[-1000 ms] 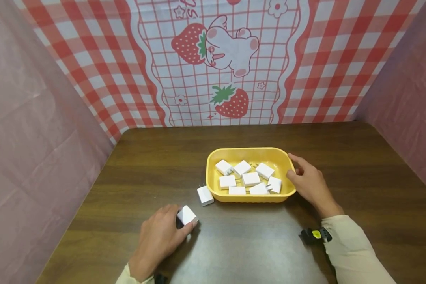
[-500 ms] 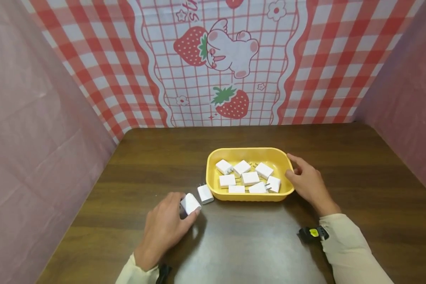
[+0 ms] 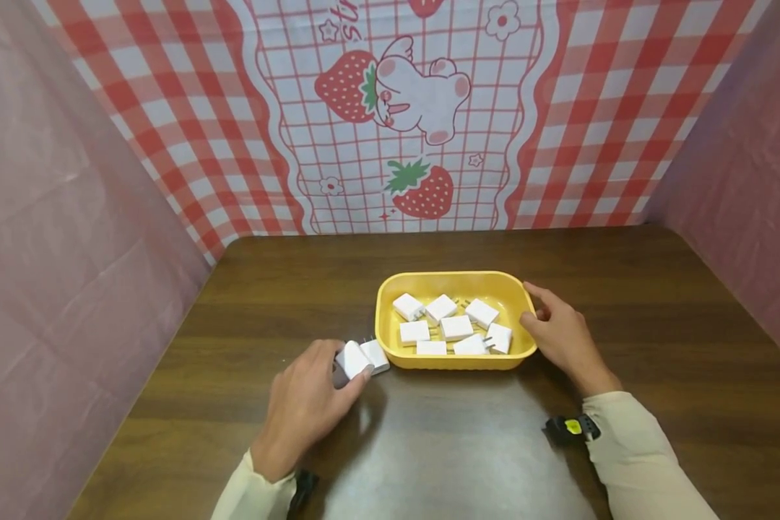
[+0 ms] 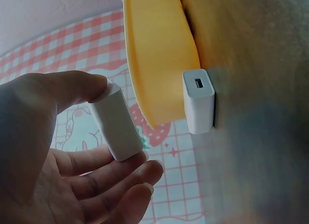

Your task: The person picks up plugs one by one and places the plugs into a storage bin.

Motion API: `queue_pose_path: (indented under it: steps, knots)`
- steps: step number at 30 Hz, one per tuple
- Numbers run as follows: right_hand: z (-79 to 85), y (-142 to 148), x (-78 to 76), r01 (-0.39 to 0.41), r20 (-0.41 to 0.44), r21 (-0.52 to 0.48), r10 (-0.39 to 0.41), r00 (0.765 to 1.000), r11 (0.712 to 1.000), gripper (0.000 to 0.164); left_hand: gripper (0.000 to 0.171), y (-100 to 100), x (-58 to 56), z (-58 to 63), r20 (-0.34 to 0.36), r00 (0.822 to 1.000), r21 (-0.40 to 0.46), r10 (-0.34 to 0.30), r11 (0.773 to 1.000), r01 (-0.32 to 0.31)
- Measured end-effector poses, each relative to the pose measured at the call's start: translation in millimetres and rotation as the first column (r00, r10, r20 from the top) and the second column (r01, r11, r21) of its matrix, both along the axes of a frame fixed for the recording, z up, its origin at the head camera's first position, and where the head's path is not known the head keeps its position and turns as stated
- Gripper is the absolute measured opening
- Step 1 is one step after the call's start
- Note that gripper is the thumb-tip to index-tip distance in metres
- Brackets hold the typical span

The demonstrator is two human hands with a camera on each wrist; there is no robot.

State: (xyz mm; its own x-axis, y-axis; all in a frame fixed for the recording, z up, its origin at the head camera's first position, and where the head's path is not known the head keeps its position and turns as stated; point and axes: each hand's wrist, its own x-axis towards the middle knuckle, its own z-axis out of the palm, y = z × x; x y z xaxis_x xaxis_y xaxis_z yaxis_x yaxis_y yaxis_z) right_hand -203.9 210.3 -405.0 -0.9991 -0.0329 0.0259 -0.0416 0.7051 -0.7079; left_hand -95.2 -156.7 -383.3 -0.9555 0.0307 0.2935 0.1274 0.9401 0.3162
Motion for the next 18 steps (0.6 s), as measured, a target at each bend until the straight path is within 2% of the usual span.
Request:
queue_pose_path:
  steps: [10, 18]
  knots:
    - [-0.8, 0, -0.7, 0.001, -0.001, 0.003, -0.001, 1.0, 1.0, 0.061, 0.051, 7, -16.6, 10.2, 0.015, 1.0, 0.044, 0.004, 0.999, -0.005]
    - [-0.7, 0, 0.5, 0.009, -0.021, -0.004, -0.009, 1.0, 1.0, 0.06, 0.051, 21, -30.1, 18.9, 0.003, 0.999, 0.035, -0.039, 0.999, 0.039]
